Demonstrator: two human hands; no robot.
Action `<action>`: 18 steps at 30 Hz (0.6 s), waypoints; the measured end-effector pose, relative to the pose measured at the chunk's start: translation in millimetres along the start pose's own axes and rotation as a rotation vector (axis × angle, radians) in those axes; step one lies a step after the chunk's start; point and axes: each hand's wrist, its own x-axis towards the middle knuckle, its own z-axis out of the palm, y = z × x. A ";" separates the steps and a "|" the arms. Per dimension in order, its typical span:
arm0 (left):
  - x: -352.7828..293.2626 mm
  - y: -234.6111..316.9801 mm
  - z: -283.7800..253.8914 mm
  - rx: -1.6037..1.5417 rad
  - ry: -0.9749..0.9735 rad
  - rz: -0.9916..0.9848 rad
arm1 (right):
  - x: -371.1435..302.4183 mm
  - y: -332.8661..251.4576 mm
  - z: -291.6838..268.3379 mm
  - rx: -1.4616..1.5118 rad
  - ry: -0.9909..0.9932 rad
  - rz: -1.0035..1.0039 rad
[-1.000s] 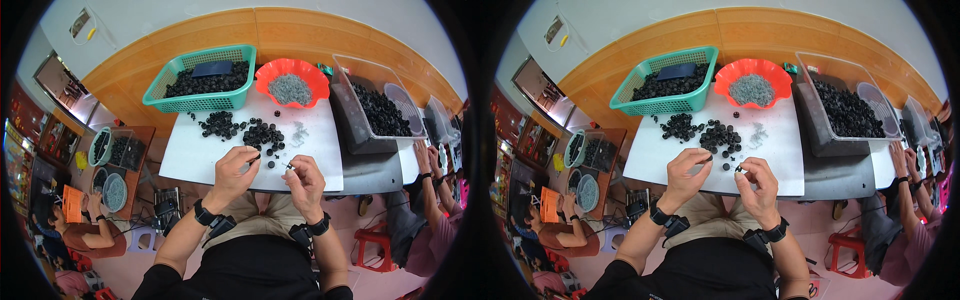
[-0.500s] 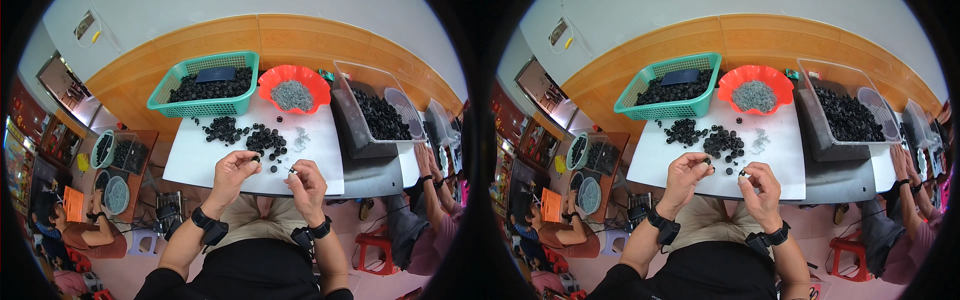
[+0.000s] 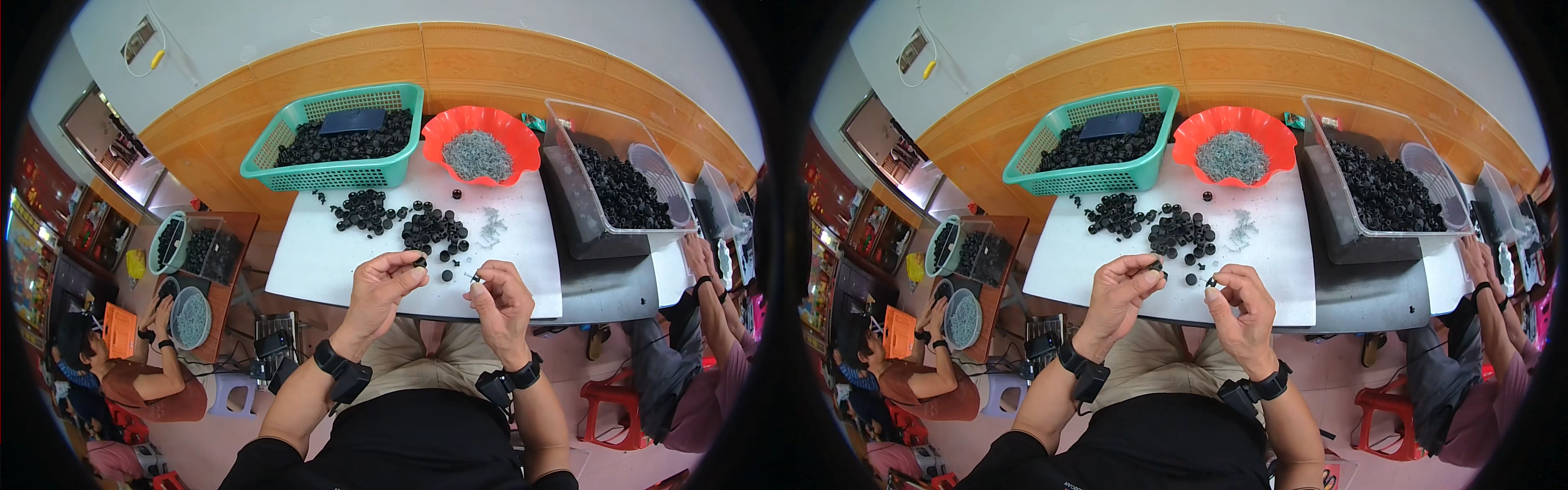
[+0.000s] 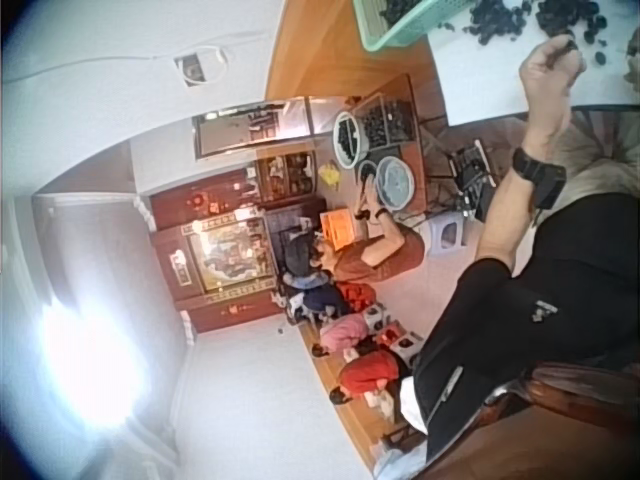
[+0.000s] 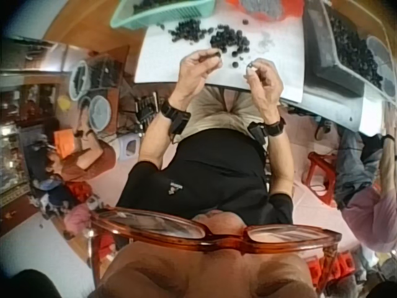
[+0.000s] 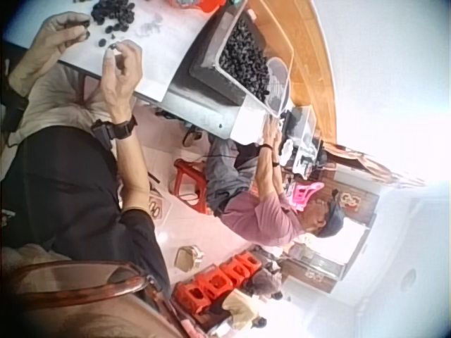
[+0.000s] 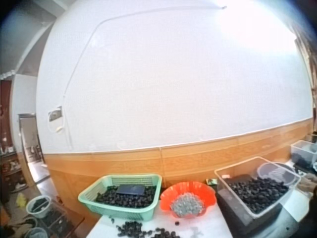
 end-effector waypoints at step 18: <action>-3.4 -6.9 7.6 0.449 0.020 0.182 | 1.0 1.3 0.7 0.000 -0.033 0.014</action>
